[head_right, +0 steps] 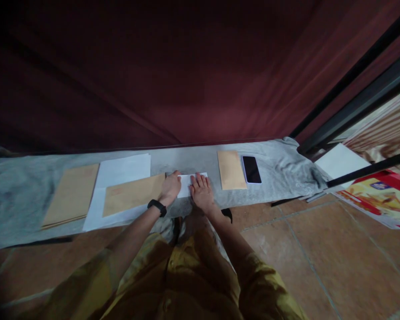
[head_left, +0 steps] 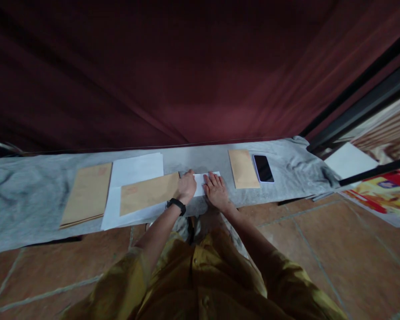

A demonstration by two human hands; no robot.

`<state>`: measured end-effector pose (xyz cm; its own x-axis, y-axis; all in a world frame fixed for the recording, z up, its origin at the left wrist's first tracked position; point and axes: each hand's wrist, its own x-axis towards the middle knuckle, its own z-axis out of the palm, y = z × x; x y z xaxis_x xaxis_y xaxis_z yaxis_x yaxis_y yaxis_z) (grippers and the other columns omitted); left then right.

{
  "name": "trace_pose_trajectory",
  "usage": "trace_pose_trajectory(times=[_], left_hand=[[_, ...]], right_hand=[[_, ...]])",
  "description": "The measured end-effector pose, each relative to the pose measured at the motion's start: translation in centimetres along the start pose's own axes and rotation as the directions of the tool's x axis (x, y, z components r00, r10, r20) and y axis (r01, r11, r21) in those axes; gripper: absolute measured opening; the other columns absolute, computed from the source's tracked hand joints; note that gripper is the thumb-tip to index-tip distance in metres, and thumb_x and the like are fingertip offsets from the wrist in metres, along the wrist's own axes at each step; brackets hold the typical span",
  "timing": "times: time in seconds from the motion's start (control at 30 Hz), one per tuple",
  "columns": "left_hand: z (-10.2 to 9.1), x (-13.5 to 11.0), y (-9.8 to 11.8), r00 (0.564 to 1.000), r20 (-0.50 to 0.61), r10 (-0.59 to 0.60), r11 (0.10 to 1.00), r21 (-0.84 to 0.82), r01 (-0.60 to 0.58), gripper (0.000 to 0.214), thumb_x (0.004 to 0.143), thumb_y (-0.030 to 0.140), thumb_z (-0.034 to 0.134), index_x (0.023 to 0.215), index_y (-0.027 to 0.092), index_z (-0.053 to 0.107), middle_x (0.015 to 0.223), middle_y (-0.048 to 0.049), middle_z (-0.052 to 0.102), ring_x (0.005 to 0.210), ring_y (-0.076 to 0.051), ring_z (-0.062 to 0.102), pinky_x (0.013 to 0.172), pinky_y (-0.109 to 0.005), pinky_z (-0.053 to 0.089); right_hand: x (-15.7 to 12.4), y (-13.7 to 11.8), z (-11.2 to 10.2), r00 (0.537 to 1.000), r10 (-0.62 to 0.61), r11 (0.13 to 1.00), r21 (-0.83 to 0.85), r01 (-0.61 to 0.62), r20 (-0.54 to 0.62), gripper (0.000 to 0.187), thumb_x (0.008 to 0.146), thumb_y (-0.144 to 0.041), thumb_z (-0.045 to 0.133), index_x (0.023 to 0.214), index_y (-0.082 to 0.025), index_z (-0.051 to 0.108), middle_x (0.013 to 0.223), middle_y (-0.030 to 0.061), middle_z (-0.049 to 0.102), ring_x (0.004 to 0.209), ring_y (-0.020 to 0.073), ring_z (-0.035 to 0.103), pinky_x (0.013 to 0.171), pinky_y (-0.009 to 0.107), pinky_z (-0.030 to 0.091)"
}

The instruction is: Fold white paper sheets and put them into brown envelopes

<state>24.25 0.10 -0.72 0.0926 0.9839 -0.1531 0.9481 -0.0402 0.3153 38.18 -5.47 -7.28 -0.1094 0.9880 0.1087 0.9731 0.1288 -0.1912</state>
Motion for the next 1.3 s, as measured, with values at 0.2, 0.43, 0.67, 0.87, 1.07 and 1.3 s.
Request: trace_pose_trajectory(times=[0.2, 0.43, 0.67, 0.87, 1.07, 1.3], left_hand=[[2.7, -4.9, 0.6, 0.924, -0.176, 0.34, 0.939, 0.112, -0.324, 0.052, 0.101, 0.022, 0.035, 0.15, 0.008, 0.045, 0.161, -0.0173, 0.041, 0.149, -0.03, 0.037, 0.121, -0.045, 0.033], [6.5, -6.6, 0.0, 0.935, -0.158, 0.317, 0.946, 0.126, -0.3, 0.067, 0.103, 0.045, 0.035, 0.154, 0.001, 0.038, 0.162, -0.0228, 0.036, 0.155, -0.032, 0.026, 0.124, -0.051, 0.027], [7.2, -7.4, -1.7, 0.926, -0.194, 0.325, 0.944, 0.134, -0.303, 0.063, 0.102, 0.036, 0.039, 0.156, 0.004, 0.034, 0.163, -0.0224, 0.034, 0.154, -0.03, 0.027, 0.124, -0.052, 0.029], [6.8, -9.1, -2.4, 0.928, -0.157, 0.337, 0.937, 0.149, -0.315, 0.063, 0.102, 0.037, 0.041, 0.154, 0.002, 0.038, 0.163, -0.0219, 0.035, 0.155, -0.03, 0.026, 0.125, -0.048, 0.028], [6.4, -10.2, -3.2, 0.916, -0.156, 0.37, 0.924, 0.166, -0.345, 0.066, 0.101, 0.042, 0.042, 0.156, 0.004, 0.036, 0.16, -0.0222, 0.04, 0.153, -0.03, 0.03, 0.124, -0.05, 0.029], [6.7, -11.2, -4.7, 0.897, -0.145, 0.417, 0.898, 0.216, -0.382, 0.067, 0.101, 0.045, 0.043, 0.154, 0.003, 0.038, 0.162, -0.0219, 0.037, 0.154, -0.03, 0.029, 0.125, -0.048, 0.029]], right_hand=[[-0.4, 0.6, -0.3, 0.999, -0.054, 0.999, -0.002, 0.054, -0.001, 0.054, 0.105, -0.033, 0.038, 0.157, -0.018, 0.04, 0.166, 0.0146, 0.03, 0.153, 0.0303, 0.031, 0.124, 0.05, 0.024], [-0.3, 0.8, -0.1, 0.999, -0.046, 0.999, 0.012, 0.046, 0.025, 0.056, 0.104, -0.032, 0.036, 0.159, -0.02, 0.036, 0.166, 0.0117, 0.031, 0.153, 0.0288, 0.03, 0.124, 0.053, 0.024], [-0.2, 1.7, -0.8, 1.0, -0.007, 0.999, 0.039, 0.007, -0.004, 0.052, 0.107, -0.034, 0.03, 0.154, -0.016, 0.044, 0.163, 0.0118, 0.038, 0.15, 0.027, 0.037, 0.123, 0.048, 0.025], [1.3, -0.1, -1.1, 0.997, -0.066, 0.994, 0.087, 0.068, -0.032, 0.053, 0.108, -0.037, 0.028, 0.15, -0.014, 0.05, 0.159, 0.0126, 0.045, 0.147, 0.0275, 0.041, 0.124, 0.049, 0.025], [1.4, -1.7, -0.1, 0.977, -0.213, 0.975, 0.068, 0.212, 0.015, 0.05, 0.108, -0.037, 0.032, 0.152, -0.021, 0.048, 0.163, 0.0083, 0.039, 0.151, 0.0263, 0.034, 0.124, 0.048, 0.025], [0.8, 0.0, 0.3, 0.991, -0.134, 0.991, 0.017, 0.135, -0.029, 0.052, 0.108, -0.039, 0.033, 0.156, -0.019, 0.043, 0.164, 0.0112, 0.036, 0.151, 0.0288, 0.034, 0.123, 0.049, 0.024]])
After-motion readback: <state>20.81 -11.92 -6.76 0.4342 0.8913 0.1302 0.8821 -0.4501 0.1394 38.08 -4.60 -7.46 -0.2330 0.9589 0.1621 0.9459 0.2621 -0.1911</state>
